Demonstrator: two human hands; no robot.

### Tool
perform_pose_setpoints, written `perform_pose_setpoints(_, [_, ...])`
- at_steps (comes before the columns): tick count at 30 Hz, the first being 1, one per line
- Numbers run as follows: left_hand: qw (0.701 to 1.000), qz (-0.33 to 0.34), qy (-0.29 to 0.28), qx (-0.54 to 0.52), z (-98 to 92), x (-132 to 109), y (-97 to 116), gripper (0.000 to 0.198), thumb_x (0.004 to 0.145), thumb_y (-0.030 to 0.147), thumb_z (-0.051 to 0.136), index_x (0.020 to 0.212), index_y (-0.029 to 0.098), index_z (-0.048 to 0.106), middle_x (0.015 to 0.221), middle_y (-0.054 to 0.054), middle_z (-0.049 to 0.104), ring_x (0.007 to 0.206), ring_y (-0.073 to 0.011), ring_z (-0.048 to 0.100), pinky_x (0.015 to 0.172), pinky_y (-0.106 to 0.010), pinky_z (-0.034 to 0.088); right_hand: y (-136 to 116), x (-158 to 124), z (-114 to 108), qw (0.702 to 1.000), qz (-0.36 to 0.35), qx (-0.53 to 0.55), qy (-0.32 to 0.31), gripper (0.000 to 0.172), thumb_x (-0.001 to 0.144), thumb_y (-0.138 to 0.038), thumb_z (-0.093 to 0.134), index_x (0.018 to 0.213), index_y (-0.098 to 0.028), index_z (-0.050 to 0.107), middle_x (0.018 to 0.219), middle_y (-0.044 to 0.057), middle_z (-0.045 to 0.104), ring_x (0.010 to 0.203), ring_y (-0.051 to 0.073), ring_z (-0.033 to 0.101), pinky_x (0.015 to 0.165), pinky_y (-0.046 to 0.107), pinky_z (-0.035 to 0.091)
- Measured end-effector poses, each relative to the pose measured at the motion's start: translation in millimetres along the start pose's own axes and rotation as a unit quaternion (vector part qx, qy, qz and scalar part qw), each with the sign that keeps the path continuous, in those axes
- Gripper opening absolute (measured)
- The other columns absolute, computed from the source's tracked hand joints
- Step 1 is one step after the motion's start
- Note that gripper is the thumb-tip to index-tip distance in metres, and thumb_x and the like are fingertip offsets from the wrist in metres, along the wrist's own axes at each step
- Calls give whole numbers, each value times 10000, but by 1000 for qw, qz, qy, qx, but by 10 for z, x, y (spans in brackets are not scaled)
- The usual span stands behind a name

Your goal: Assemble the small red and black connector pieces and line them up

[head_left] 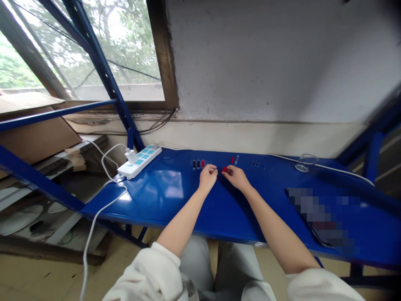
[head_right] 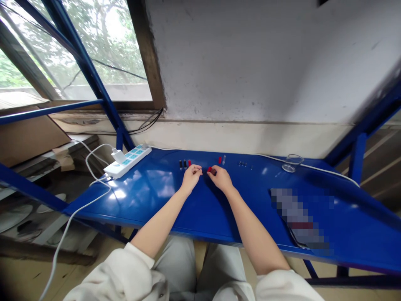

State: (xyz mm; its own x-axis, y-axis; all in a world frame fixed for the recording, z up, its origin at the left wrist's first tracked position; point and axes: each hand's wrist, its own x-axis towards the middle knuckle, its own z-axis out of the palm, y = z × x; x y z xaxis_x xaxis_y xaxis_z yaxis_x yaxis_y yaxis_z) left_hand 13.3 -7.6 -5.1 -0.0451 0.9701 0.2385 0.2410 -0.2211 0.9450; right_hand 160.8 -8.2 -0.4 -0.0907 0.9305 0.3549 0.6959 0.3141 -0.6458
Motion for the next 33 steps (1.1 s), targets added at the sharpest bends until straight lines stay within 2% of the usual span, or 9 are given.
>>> perform_pose_setpoints(4, [998,28,-20,62,6,-17,-26,130,732,166,488,830,185,571,690,-11,603,677,-125,565,681,-252,419,203,41,-92,991,81,-83,60,138,723,-315,518,730,-187,569,685,33,606,624,150,550,527,238,343])
perform_pose_setpoints(9, [992,49,-32,108,13,-56,-5,147,730,159,494,841,200,581,709,-12,597,687,-135,556,666,-254,417,371,88,-113,979,131,-134,84,144,738,-316,488,719,-189,554,684,35,611,636,160,558,508,241,319])
perform_pose_setpoints(13, [990,62,-32,122,15,-70,6,145,736,166,491,840,204,584,717,-16,592,689,-138,551,652,-252,415,423,171,-46,976,135,-144,91,141,740,-317,490,725,-196,560,698,38,619,653,166,566,529,249,332])
perform_pose_setpoints(22, [985,93,-36,140,15,-93,38,157,751,168,464,850,202,581,735,-19,593,705,-140,546,671,-260,420,439,378,-12,972,154,-168,48,145,737,-326,509,694,-198,560,727,53,634,700,195,581,551,269,337])
perform_pose_setpoints(33, [975,123,-44,178,18,-126,102,174,765,168,452,882,198,577,757,-15,606,746,-137,550,716,-261,426,410,370,15,971,167,-166,50,179,758,-349,512,748,-189,590,774,48,655,746,177,593,581,247,346])
